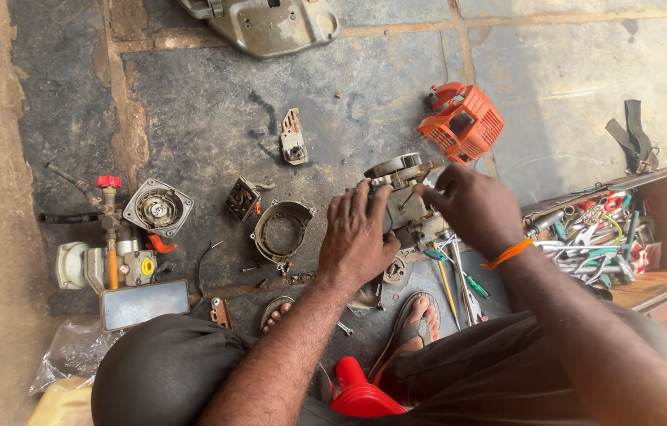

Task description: The person sits on the floor and works on a small engine block, repeatedly inserting and removing a metal rod or tool to adjust internal components. The person handles the engine block with both hands, rotating it to access different parts while surrounded by disassembled engine pieces and tools.

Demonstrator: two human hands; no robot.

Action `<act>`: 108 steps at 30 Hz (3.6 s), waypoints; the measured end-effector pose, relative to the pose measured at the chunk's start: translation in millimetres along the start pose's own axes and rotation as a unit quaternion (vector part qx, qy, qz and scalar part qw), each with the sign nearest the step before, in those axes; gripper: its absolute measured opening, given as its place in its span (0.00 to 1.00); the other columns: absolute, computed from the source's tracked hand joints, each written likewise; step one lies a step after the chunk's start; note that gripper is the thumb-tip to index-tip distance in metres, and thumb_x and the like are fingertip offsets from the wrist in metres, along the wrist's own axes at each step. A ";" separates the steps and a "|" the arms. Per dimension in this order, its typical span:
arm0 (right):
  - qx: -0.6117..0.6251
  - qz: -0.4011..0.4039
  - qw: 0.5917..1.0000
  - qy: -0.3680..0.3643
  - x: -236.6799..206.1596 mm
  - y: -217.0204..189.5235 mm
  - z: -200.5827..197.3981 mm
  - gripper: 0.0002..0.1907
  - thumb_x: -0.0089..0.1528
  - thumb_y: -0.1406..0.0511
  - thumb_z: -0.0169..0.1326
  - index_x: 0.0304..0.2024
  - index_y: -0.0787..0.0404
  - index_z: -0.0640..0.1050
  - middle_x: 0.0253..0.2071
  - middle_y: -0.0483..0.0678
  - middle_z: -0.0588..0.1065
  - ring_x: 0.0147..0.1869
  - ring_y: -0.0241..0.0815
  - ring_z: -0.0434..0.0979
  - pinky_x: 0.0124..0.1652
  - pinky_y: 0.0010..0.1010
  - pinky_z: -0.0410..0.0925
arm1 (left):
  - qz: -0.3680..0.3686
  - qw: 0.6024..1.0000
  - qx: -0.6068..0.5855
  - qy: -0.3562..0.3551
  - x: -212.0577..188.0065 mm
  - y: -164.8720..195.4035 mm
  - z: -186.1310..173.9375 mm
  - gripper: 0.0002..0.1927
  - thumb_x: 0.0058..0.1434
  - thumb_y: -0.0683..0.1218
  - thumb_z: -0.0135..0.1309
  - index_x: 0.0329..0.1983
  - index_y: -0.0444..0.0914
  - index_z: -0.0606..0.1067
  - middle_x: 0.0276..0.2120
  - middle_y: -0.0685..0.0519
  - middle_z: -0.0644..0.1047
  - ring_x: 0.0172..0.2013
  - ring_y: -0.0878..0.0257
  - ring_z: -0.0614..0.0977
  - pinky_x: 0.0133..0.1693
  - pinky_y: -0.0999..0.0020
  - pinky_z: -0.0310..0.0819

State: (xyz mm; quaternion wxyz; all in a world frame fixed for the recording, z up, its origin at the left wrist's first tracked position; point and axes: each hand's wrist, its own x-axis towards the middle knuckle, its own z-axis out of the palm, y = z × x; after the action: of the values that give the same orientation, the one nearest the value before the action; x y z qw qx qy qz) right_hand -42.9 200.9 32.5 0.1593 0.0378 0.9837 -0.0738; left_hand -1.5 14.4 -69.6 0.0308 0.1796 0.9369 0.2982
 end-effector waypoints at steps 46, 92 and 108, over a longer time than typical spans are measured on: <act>-0.125 -0.356 0.916 0.139 6.9 -12.4 50.1 0.14 0.65 0.59 0.53 0.46 0.62 0.74 0.41 0.52 0.74 0.44 0.52 0.79 0.46 0.43 0.69 | -0.111 0.991 -0.034 -0.070 7.5 -7.8 8.4 0.54 0.53 0.64 0.69 0.68 0.31 0.56 0.66 0.36 0.63 0.70 0.39 0.60 0.68 0.36 0.53; 0.218 -0.159 0.963 -0.022 27.2 -5.9 27.1 0.16 0.67 0.55 0.56 0.43 0.62 0.81 0.33 0.49 0.82 0.34 0.40 0.83 0.36 0.36 0.74 | -0.074 0.996 -0.002 -0.049 0.1 -6.5 3.4 0.51 0.55 0.71 0.63 0.63 0.28 0.60 0.60 0.33 0.69 0.66 0.39 0.67 0.67 0.43 0.59; 0.529 -0.075 0.842 -0.073 30.1 59.6 19.6 0.15 0.67 0.64 0.54 0.51 0.69 0.79 0.38 0.48 0.83 0.39 0.36 0.86 0.40 0.26 0.80 | 0.067 0.964 0.057 -0.250 -66.0 193.1 -160.9 0.36 0.67 0.57 0.53 0.67 0.27 0.62 0.65 0.33 0.64 0.68 0.37 0.63 0.64 0.28 0.57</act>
State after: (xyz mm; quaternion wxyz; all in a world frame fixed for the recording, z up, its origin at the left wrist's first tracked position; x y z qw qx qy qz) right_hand -59.6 258.1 -3.4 0.1802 0.0369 0.7809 -0.5970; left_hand 95.0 49.1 169.2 0.2338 0.3121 0.9008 0.1909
